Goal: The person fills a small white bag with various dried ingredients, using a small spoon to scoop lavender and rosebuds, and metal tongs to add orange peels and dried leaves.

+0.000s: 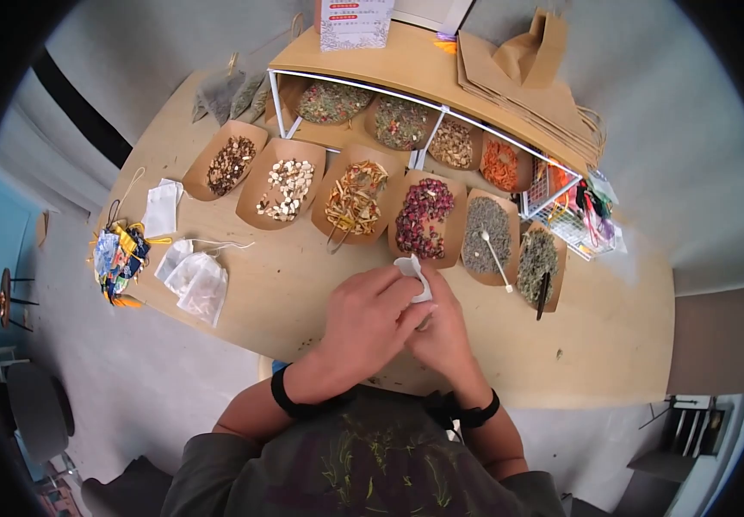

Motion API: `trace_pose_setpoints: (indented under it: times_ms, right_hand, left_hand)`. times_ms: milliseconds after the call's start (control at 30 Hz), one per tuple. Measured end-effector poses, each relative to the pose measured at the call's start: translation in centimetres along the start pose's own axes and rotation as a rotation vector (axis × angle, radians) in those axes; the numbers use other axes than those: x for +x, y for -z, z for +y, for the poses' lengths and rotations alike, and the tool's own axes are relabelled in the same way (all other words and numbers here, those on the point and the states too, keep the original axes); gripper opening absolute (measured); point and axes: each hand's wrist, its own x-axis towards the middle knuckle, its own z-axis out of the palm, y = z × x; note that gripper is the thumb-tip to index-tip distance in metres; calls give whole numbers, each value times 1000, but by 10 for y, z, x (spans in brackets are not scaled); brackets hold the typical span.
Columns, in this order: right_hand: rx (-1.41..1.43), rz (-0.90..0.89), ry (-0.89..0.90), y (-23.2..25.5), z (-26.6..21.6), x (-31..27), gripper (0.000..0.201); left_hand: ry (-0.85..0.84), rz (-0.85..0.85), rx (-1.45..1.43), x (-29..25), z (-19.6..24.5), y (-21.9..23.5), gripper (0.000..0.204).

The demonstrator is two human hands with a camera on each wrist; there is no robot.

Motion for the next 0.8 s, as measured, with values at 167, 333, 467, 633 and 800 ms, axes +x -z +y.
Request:
trace_pose_setpoints:
  times_ms: [167, 333, 467, 633, 800]
  right_hand:
    - [-310, -32, 153, 46, 3, 28, 66]
    - [-818, -156, 248, 100, -5, 92, 58]
    - [-1321, -365, 385, 90, -15, 141, 45]
    - [-1535, -550, 501, 66, -12, 180, 35]
    - [-1665, -621, 423, 75, -42, 187, 37]
  left_hand:
    - [212, -43, -54, -1, -9, 21, 36]
    - [283, -35, -52, -20, -23, 36, 41]
    - [369, -151, -56, -32, -25, 44, 37]
    - [340, -125, -63, -46, -37, 45, 34]
    - [323, -112, -60, -49, -44, 48, 32]
